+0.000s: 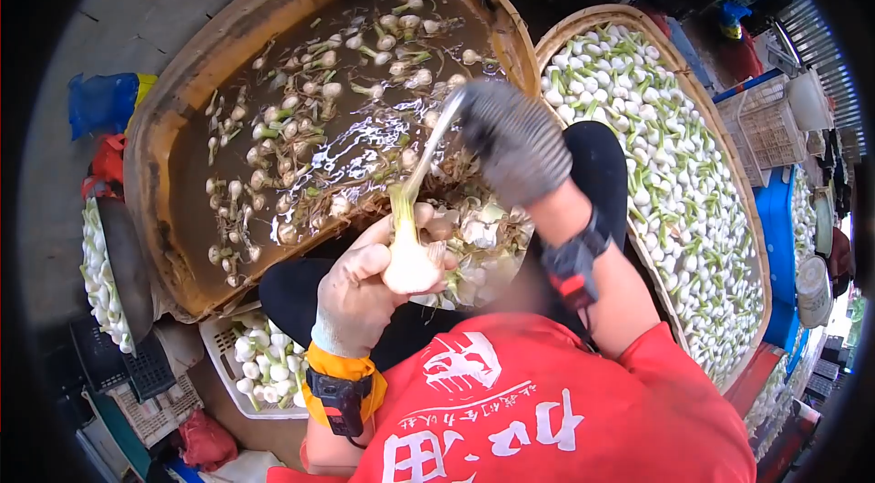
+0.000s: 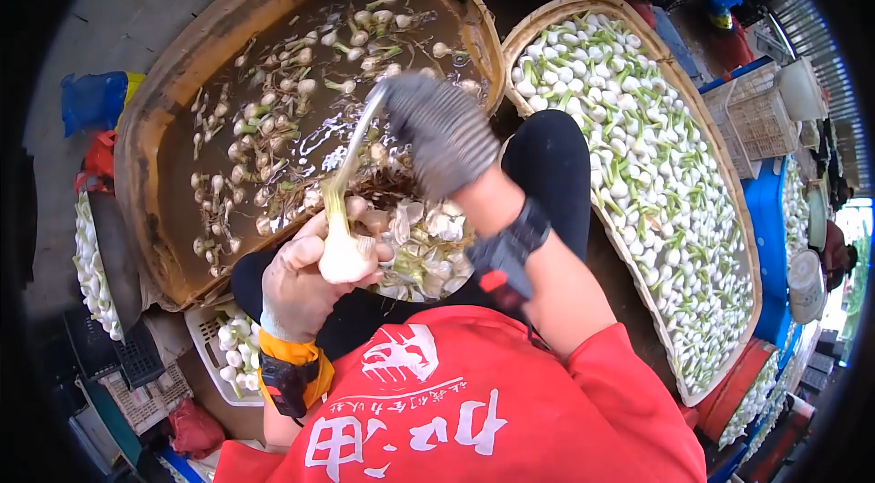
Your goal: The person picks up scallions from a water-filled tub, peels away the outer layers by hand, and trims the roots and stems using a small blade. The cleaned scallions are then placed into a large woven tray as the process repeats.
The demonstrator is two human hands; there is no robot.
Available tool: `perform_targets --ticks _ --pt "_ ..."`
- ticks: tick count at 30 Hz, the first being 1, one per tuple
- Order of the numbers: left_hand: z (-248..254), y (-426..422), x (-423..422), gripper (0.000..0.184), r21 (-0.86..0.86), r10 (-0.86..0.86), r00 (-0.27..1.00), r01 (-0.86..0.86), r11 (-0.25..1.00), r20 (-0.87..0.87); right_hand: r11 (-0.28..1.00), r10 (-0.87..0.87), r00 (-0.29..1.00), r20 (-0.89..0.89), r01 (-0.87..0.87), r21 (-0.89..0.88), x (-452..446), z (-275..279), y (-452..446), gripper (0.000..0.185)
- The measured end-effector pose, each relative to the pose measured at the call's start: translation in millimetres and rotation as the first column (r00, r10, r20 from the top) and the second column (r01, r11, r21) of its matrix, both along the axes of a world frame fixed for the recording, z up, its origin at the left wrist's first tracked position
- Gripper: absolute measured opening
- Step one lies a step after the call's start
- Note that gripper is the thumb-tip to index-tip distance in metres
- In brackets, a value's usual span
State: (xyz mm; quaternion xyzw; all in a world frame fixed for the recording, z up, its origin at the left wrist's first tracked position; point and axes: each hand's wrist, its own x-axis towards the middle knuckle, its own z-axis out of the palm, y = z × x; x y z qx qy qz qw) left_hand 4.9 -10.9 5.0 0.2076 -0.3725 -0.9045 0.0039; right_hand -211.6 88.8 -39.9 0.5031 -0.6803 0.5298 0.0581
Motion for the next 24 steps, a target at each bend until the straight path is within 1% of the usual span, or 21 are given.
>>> perform_targets --ticks 1,2,3,4,5,6,7,8,10,11,13,14,15,16,17,18,20,21,22,24 --pt "3 3 1 0.060 -0.006 0.002 1.000 -0.002 1.000 -0.001 0.986 0.103 0.836 0.539 -0.015 -0.166 -17 -14 -4 0.027" --pt "6 7 3 0.061 -0.038 0.043 0.999 -0.043 0.998 0.003 0.982 -0.167 0.949 0.266 0.183 -0.037 -47 -31 -4 0.025" --pt "7 9 4 0.063 -0.066 0.083 0.997 -0.082 0.994 0.006 0.974 -0.226 0.933 0.281 0.216 0.067 -49 -25 1 0.020" --pt "7 11 6 0.063 -0.070 0.084 0.996 -0.084 0.994 0.004 0.954 -0.286 0.914 0.288 0.246 0.170 -50 -20 4 0.017" --pt "6 12 9 0.059 -0.208 0.091 0.996 -0.086 0.974 0.013 0.956 -0.282 0.916 0.286 0.243 0.164 -40 -7 5 0.017" --pt "4 14 11 0.055 -0.337 0.101 0.995 -0.087 0.937 0.023 0.918 -0.217 0.923 0.317 0.083 0.387 -20 10 9 0.015" --pt "1 14 11 0.047 -0.311 0.123 0.992 -0.117 0.943 0.002 0.809 -0.165 0.918 0.360 -0.083 0.582 0 17 14 0.017" --pt "0 16 10 0.047 -0.304 0.122 0.993 -0.116 0.946 0.001 0.874 -0.118 0.875 0.469 -0.132 0.467 17 6 19 0.024" --pt "2 21 6 0.042 -0.585 0.131 0.990 -0.070 0.808 0.061 0.890 -0.115 0.893 0.434 -0.102 0.445 37 5 21 0.029" --pt "3 21 5 0.040 -0.590 0.132 0.988 -0.059 0.805 0.082 0.888 -0.117 0.893 0.435 -0.101 0.448 43 6 22 0.029" --pt "4 21 7 0.040 -0.592 0.124 0.987 -0.043 0.805 0.097 0.957 0.043 0.890 0.454 -0.166 0.236 55 16 25 0.041" --pt "4 22 7 0.039 -0.593 0.119 0.987 -0.032 0.805 0.108 0.959 0.038 0.889 0.457 -0.162 0.234 59 26 24 0.041" --pt "-2 21 10 0.039 -0.593 0.112 0.988 -0.025 0.804 0.109 0.898 0.023 0.886 0.463 -0.222 0.381 63 39 23 0.047" --pt "-12 20 13 0.039 -0.713 0.114 0.992 -0.047 0.699 0.046 0.810 0.006 0.885 0.465 -0.277 0.517 66 51 21 0.053" --pt "-17 20 15 0.038 -0.812 0.107 0.994 -0.077 0.578 -0.018 0.773 0.012 0.935 0.353 -0.233 0.590 69 58 16 0.060" --pt "-19 19 15 0.038 -0.810 0.105 0.994 -0.075 0.581 -0.018 0.772 0.008 0.935 0.354 -0.231 0.593 68 57 13 0.060" --pt "-17 17 14 0.037 -0.763 0.160 0.987 -0.099 0.639 0.006 0.702 -0.001 0.875 0.485 -0.344 0.623 63 50 5 0.061" --pt "-7 11 16 0.033 -0.825 0.119 0.988 0.016 0.565 0.100 0.718 0.055 0.867 0.495 -0.379 0.584 62 44 4 0.053" --pt "-10 12 16 0.033 -0.825 0.124 0.987 0.016 0.564 0.104 0.716 0.059 0.865 0.498 -0.384 0.582 61 37 5 0.053" --pt "-21 14 14 0.026 -0.837 0.273 0.956 -0.063 0.544 0.105 0.720 0.276 0.863 0.424 -0.478 0.504 56 20 8 0.038"
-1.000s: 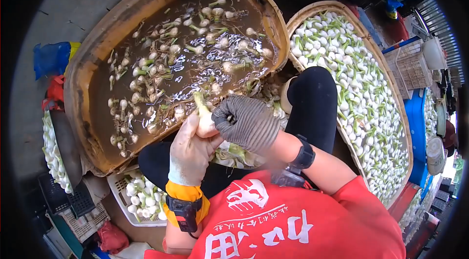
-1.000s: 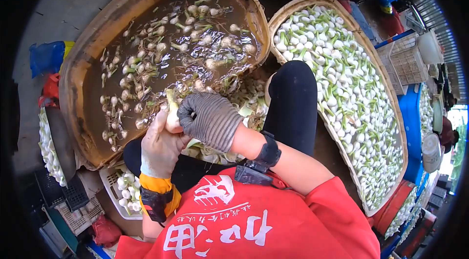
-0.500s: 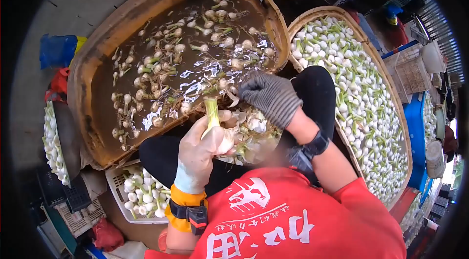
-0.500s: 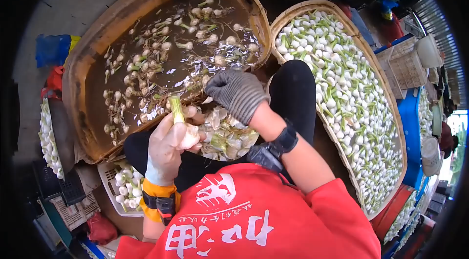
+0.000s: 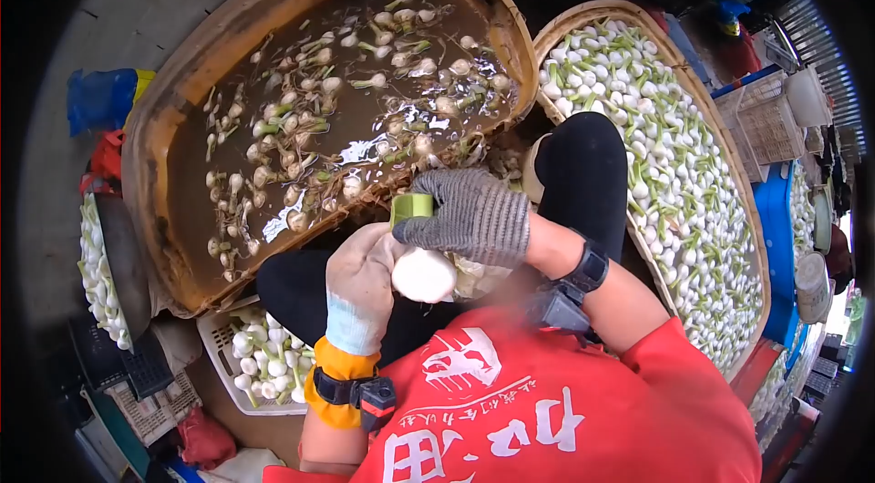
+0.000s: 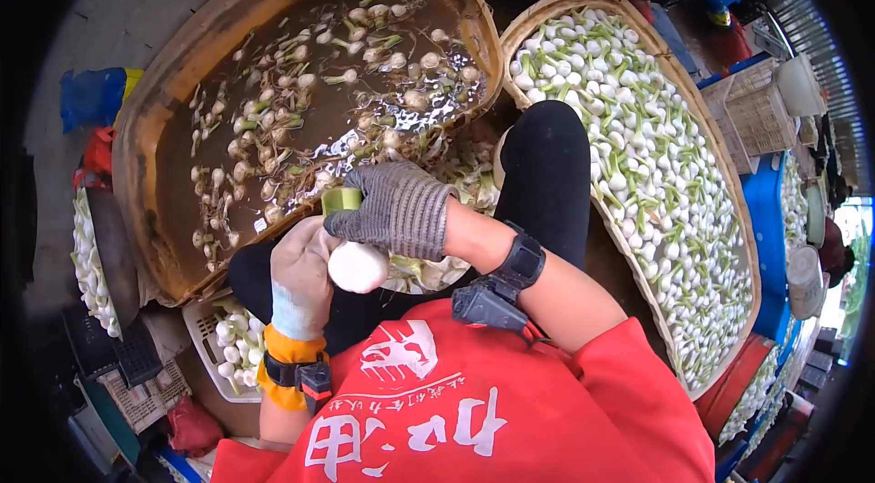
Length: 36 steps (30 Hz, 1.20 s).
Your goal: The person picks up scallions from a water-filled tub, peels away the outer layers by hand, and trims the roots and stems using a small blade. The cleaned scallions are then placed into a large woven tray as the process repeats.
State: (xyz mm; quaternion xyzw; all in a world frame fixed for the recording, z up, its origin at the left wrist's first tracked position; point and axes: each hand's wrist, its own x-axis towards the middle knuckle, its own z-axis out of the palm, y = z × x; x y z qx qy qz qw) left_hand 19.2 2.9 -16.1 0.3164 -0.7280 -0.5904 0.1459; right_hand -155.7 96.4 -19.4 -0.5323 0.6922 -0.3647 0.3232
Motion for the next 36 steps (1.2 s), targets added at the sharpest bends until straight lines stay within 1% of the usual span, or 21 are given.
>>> perform_targets --ticks 2,4,6,8,10,11,12,14,16,19,24,26,27,28,29,30,31,33,34,35,36 --pt "10 -1 3 0.024 0.092 0.053 0.998 -0.054 0.994 0.021 0.961 0.206 0.976 0.067 -0.189 -0.204 -8 -14 8 0.027" --pt "4 -3 2 0.024 0.218 0.240 0.970 -0.229 0.949 -0.027 0.989 0.087 0.758 0.646 0.013 -0.149 -6 -20 13 0.026" --pt "11 -18 7 0.027 0.371 0.315 0.920 -0.216 0.903 -0.232 0.980 -0.183 0.762 0.622 0.192 0.052 -15 8 24 0.021" --pt "7 -35 20 0.030 0.348 0.275 0.938 -0.190 0.918 -0.212 0.775 -0.452 0.681 0.576 0.620 -0.125 -42 0 41 0.014" --pt "-16 -44 27 0.035 -0.107 -0.125 0.985 0.137 0.985 0.115 0.557 -0.703 0.660 0.263 0.742 -0.373 -81 -12 57 0.015" --pt "-14 -37 17 0.033 -0.246 -0.304 0.942 0.331 0.911 0.143 0.468 -0.832 0.554 -0.027 0.675 -0.571 -105 -20 67 0.016" --pt "-12 -33 6 0.034 -0.365 -0.468 0.861 0.509 0.780 0.200 0.325 -0.912 0.410 0.003 0.727 -0.605 -125 -23 74 0.019" --pt "-24 -50 4 0.035 -0.413 -0.446 0.872 0.489 0.768 0.203 0.123 -0.992 0.105 -0.066 0.836 -0.535 -144 -14 82 0.023" --pt "-21 -78 -5 0.029 -0.302 -0.346 0.900 0.419 0.856 0.266 0.189 -0.953 0.279 0.116 0.850 -0.492 -137 -10 82 0.023" --pt "-42 -166 -8 0.029 -0.319 -0.184 0.878 0.345 0.883 0.442 0.477 -0.861 0.507 0.044 0.834 -0.276 -91 -4 54 0.025" --pt "-142 -292 -10 0.058 0.085 -0.224 0.099 0.721 0.687 0.970 0.817 -0.576 0.807 0.133 0.574 0.054 -40 -44 17 0.038" --pt "-188 -303 -5 0.066 0.169 -0.226 -0.017 0.721 0.672 0.974 0.873 -0.485 0.847 0.217 0.484 0.062 -28 -49 6 0.041" --pt "-218 -319 8 0.067 0.206 -0.363 0.087 0.693 0.691 0.928 0.875 -0.465 0.831 0.305 0.484 0.013 -21 -56 1 0.037" --pt "-291 -345 28 0.061 0.439 -0.413 0.224 -0.082 0.895 0.883 0.866 -0.484 0.822 0.301 0.499 0.029 -22 -67 1 0.037" --pt "-259 -316 -4 0.055 0.385 -0.406 -0.004 0.328 0.863 0.914 0.901 -0.399 0.901 0.169 0.420 -0.110 -22 -78 1 0.032" --pt "-220 -282 -39 0.049 0.348 -0.299 -0.195 0.680 0.645 0.934 0.923 -0.311 0.950 0.019 0.307 -0.231 -23 -83 3 0.030" --pt "-229 -283 -41 0.049 0.360 -0.311 -0.199 0.682 0.637 0.929 0.925 -0.317 0.948 0.017 0.313 -0.217 -24 -84 3 0.030" --pt "-225 -281 -50 0.038 0.395 -0.599 0.141 0.630 0.669 0.789 0.960 -0.275 0.948 -0.161 0.262 -0.098 -26 -83 -4 0.025" --pt "-220 -275 -47 0.033 0.547 -0.640 0.420 0.334 0.768 0.643 0.970 -0.241 0.939 -0.244 0.239 -0.036 -27 -82 -8 0.026" --pt "-194 -259 -55 0.028 0.706 -0.531 0.683 0.032 0.708 0.502 0.962 -0.109 0.952 -0.287 0.173 0.210 -32 -66 -20 0.021" --pt "-196 -260 -54 0.020 0.890 -0.595 0.800 0.211 0.403 0.080 0.963 -0.107 0.953 -0.283 0.170 0.210 -30 -69 -26 0.021"
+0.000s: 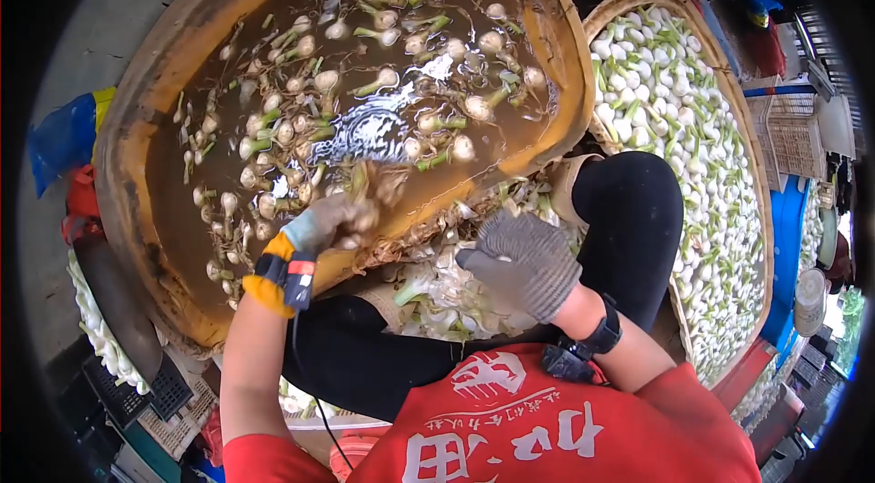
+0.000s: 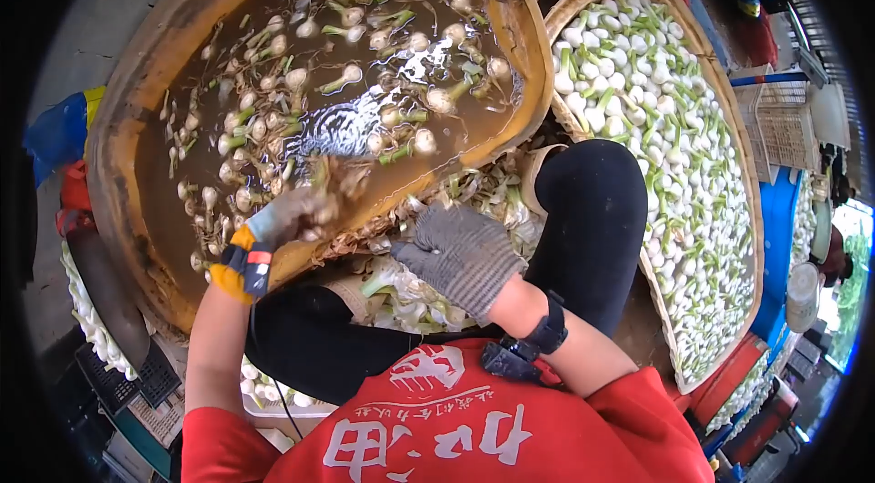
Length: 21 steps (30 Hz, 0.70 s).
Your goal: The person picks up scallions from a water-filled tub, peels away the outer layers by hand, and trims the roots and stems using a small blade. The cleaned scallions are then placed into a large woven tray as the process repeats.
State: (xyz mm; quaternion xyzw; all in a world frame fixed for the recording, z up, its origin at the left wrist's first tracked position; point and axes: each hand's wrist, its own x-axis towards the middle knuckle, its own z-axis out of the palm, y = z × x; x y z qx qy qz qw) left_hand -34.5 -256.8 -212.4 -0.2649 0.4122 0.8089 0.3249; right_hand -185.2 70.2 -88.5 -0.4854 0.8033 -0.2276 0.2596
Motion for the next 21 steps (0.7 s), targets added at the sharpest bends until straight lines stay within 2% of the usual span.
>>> perform_targets --ticks 1,2,4,6,7,10,11,14,16,17,18,20,21 --pt "55 36 -19 0.036 -0.212 0.211 0.977 -0.205 0.956 0.008 0.978 -0.102 0.988 0.115 0.121 -0.170 3 -5 -5 0.020" --pt "84 51 -19 0.054 -0.057 0.335 0.942 -0.334 0.941 0.009 0.913 -0.178 0.953 0.243 0.253 -0.321 6 -7 -8 0.021" --pt "119 89 -22 0.056 0.101 0.566 0.821 -0.571 0.815 0.071 0.927 -0.147 0.968 0.205 0.207 -0.312 6 -1 -14 0.024" --pt "144 131 -20 0.054 0.071 0.717 0.693 -0.714 0.697 -0.074 0.827 -0.018 0.995 -0.103 -0.043 -0.561 7 -5 -17 0.025" --pt "158 153 -21 0.050 0.052 0.807 0.582 -0.807 0.589 -0.103 0.834 -0.039 0.991 -0.127 -0.037 -0.550 11 -7 -17 0.028" --pt "171 188 -15 0.047 0.191 0.851 0.525 -0.834 0.518 -0.019 0.841 -0.008 0.990 -0.143 -0.070 -0.536 11 16 -14 0.029" --pt "171 196 -11 0.047 0.197 0.850 0.525 -0.832 0.519 -0.024 0.877 -0.022 0.981 -0.194 -0.075 -0.474 13 31 -9 0.026" --pt "169 215 -1 0.042 0.161 0.893 0.449 -0.879 0.448 -0.032 0.866 0.023 0.975 -0.220 -0.129 -0.483 15 32 -4 0.027" --pt "173 223 2 0.036 0.062 0.863 0.502 -0.861 0.505 -0.060 0.862 0.027 0.963 -0.268 -0.158 -0.481 17 39 -1 0.022" --pt "181 227 1 0.036 -0.074 0.844 0.530 -0.848 0.525 -0.079 0.899 0.079 0.966 -0.247 -0.176 -0.400 17 46 1 0.019" --pt "183 228 3 0.036 -0.073 0.843 0.530 -0.848 0.525 -0.087 0.928 0.128 0.967 -0.221 -0.195 -0.316 17 52 4 0.017" --pt "184 230 8 0.037 -0.158 0.735 0.654 -0.756 0.635 -0.176 0.917 0.068 0.959 -0.275 -0.170 -0.362 24 44 6 0.014" --pt "186 231 11 0.039 -0.201 0.726 0.665 -0.746 0.635 -0.175 0.902 0.010 0.947 -0.323 -0.148 -0.406 26 43 7 0.012"
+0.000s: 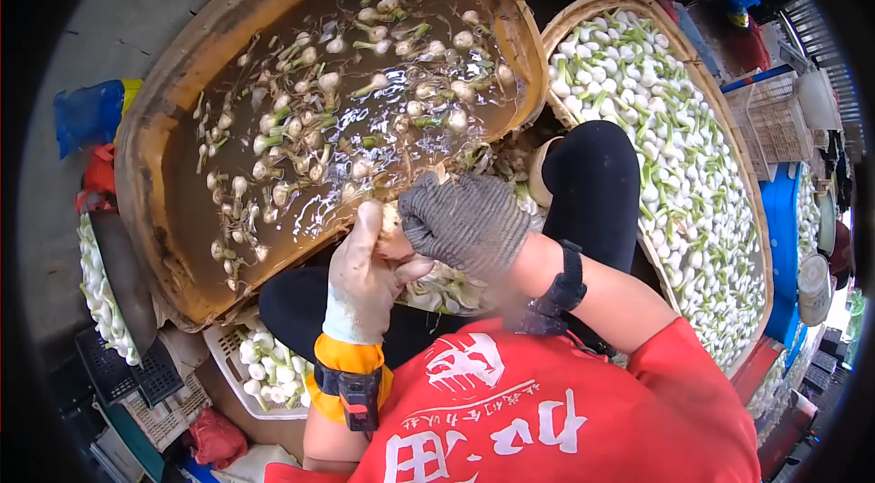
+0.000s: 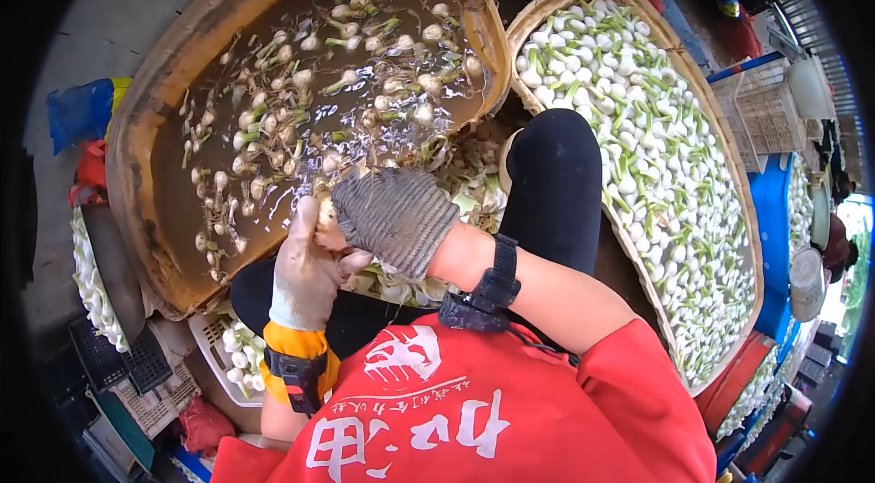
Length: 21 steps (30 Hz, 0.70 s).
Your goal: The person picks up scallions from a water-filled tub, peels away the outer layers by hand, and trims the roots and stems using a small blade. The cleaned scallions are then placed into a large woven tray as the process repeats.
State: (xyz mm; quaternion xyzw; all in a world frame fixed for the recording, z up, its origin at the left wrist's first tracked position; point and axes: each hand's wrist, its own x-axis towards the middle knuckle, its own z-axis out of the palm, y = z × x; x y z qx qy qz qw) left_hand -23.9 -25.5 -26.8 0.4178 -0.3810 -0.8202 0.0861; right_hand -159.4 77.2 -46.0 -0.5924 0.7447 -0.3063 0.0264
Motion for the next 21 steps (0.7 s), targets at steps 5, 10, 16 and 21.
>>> perform_targets --ticks 5,10,16,21 --pt "19 -3 14 0.048 -0.079 -0.148 0.985 0.141 0.987 -0.086 0.988 0.042 0.859 0.510 -0.111 0.106 5 7 10 0.015" --pt "26 5 22 0.052 -0.263 -0.369 0.929 0.366 0.893 0.037 0.964 -0.080 0.699 0.710 0.234 -0.122 -17 30 11 0.016" --pt "32 21 29 0.052 -0.326 -0.288 0.957 0.260 0.909 -0.040 0.832 -0.519 0.725 0.453 0.550 0.072 -69 19 32 0.015" --pt "34 26 29 0.041 -0.356 -0.328 0.945 0.301 0.885 -0.018 0.972 -0.141 0.668 0.731 0.235 -0.027 -10 14 51 0.026"
